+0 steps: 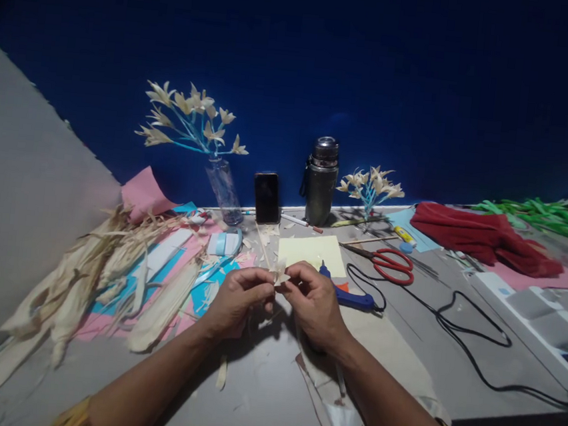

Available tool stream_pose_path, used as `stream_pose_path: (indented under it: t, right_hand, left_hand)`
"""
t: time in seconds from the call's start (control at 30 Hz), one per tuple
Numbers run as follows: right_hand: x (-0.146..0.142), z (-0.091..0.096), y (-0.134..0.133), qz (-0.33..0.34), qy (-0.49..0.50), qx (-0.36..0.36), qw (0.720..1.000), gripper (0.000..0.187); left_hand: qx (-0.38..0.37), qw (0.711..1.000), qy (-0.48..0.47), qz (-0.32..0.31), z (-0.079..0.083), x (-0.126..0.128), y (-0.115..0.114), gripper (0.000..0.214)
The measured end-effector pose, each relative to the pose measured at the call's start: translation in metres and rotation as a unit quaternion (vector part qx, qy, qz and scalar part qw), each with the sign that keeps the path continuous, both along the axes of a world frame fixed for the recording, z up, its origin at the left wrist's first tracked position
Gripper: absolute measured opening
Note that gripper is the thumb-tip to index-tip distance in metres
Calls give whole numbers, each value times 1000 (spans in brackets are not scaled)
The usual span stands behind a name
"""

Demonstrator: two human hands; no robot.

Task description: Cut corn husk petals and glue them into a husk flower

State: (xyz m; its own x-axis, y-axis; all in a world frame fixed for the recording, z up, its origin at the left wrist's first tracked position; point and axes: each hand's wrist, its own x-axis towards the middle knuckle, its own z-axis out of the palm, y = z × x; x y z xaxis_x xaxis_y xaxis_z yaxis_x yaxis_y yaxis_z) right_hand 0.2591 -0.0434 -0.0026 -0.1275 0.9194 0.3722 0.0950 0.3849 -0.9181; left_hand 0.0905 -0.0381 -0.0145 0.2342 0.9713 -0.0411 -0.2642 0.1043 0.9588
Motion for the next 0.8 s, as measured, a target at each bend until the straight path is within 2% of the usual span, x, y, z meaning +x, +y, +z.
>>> stream_pose_path:
  t: [0.17, 0.33, 0.43, 0.6, 0.7, 0.8]
  right_hand:
    - [0, 1, -2, -9, -11, 19, 1000, 10]
    - [-3, -2, -5, -61, -28, 66, 996, 7]
    - [-4, -4, -5, -65, -31, 76, 995, 7]
    - [-2, 0, -7, -61, -37, 58, 996, 4]
    - [0, 5, -9, -63, -34, 28, 997, 9]
    - [1, 10, -11, -56, -31, 37, 997, 15]
  left_hand:
    - [-73, 995, -65, -26, 4, 0, 3, 28]
    - [-81, 994, -60, -50, 0, 1, 4, 33]
    - [-74, 995, -53, -49, -3, 2, 3, 34]
    - [-22, 998, -45, -29, -2, 2, 1, 31]
    - [43, 999, 0, -1, 1, 1, 0, 27]
    - [108, 993, 45, 12, 2, 1, -1, 20]
